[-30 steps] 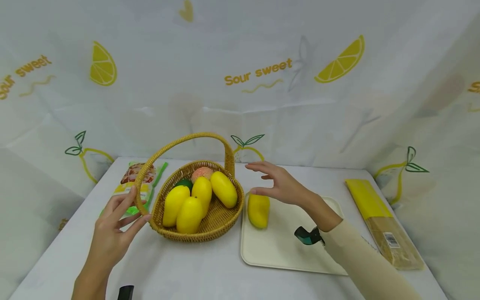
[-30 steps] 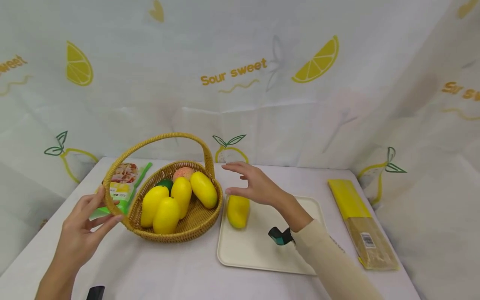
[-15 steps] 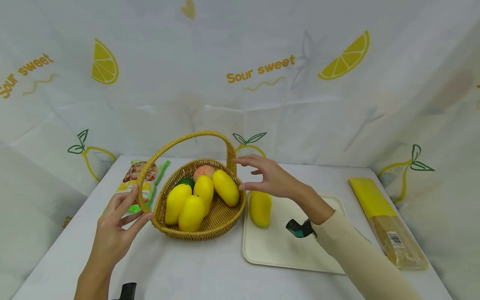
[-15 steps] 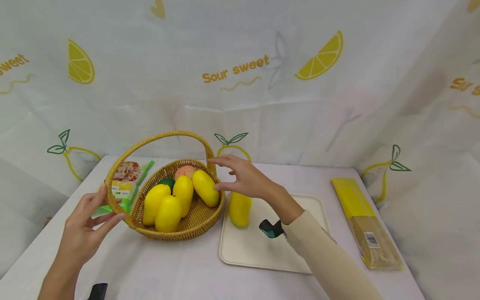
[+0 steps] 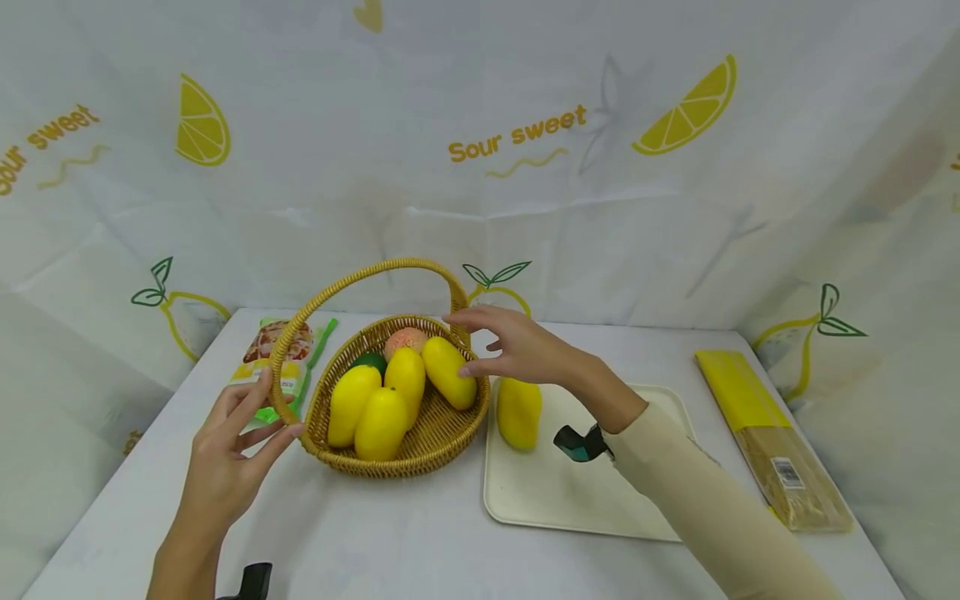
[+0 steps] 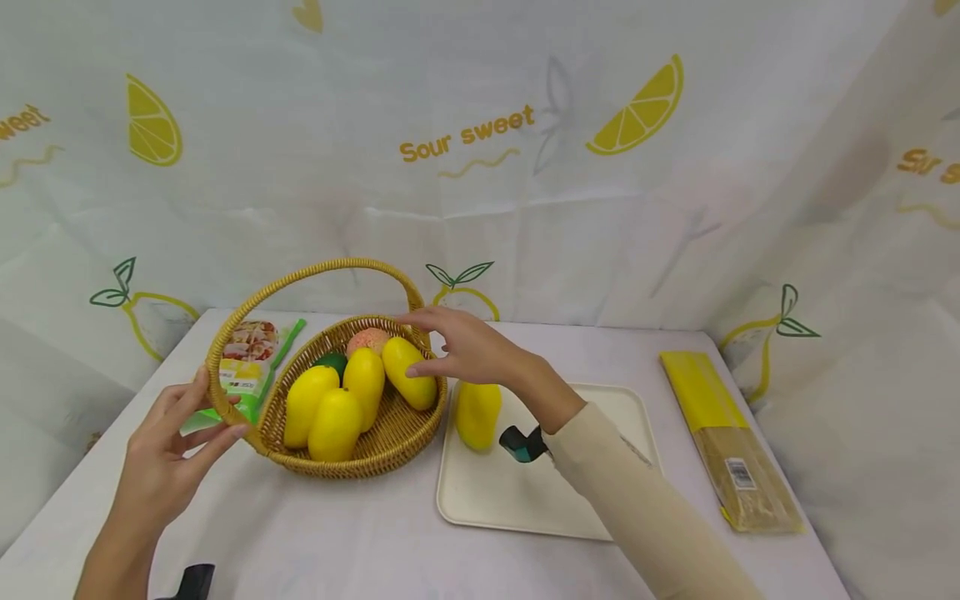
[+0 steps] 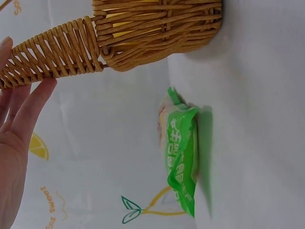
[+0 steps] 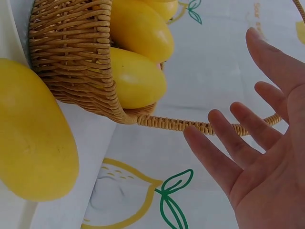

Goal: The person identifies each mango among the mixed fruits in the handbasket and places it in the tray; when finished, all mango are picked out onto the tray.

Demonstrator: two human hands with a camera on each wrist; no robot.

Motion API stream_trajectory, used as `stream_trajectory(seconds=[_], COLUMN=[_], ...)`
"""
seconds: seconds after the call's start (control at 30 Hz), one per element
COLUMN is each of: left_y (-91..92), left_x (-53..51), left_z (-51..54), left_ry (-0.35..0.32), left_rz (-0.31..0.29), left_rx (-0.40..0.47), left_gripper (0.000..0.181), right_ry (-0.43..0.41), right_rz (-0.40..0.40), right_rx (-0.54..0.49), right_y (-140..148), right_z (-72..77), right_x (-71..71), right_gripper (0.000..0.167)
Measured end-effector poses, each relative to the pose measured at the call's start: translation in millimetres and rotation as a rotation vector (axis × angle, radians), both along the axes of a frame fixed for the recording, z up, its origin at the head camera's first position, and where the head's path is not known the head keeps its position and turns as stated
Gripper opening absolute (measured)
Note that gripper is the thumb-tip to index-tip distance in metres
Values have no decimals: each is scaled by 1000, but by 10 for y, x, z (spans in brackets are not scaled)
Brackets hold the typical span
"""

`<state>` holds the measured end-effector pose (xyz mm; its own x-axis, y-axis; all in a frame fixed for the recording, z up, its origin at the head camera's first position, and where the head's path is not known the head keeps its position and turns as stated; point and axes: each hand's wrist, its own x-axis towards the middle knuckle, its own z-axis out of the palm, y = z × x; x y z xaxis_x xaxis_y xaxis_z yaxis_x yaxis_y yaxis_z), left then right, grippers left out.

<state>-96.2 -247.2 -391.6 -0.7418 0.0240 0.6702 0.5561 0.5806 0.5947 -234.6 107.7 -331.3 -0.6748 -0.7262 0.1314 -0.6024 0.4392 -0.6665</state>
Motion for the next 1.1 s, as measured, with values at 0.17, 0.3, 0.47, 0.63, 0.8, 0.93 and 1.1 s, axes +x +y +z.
stream_trajectory(seconds=[0.17, 0.3, 0.47, 0.63, 0.8, 0.93, 1.1], left_y=[-6, -14, -14, -23, -37, -43, -36], left_x=[-2, -12, -20, -16, -11, -18, -27], left_z=[-1, -4, -8, -8, -11, -28, -53], left_ry=[-14, -18, -20, -29, -20, -9, 2], left_rz=[8, 12, 3, 5, -25, -46, -65], left_rx=[4, 6, 12, 6, 15, 38, 62], left_gripper=[95, 95, 94, 93, 91, 89, 87], right_ry=[-52, -109, -110, -145, -170, -167, -180], right_rz=[10, 32, 31, 29, 45, 39, 28], right_rx=[15, 41, 128, 204, 245, 261, 259], right_y=[-58, -104, -138, -186, -241, -272, -291], right_z=[21, 22, 8, 8, 13, -10, -76], right_x=[-27, -53, -94, -129, -142, -160, -189], right_gripper=[71, 71, 72, 73, 73, 72, 72])
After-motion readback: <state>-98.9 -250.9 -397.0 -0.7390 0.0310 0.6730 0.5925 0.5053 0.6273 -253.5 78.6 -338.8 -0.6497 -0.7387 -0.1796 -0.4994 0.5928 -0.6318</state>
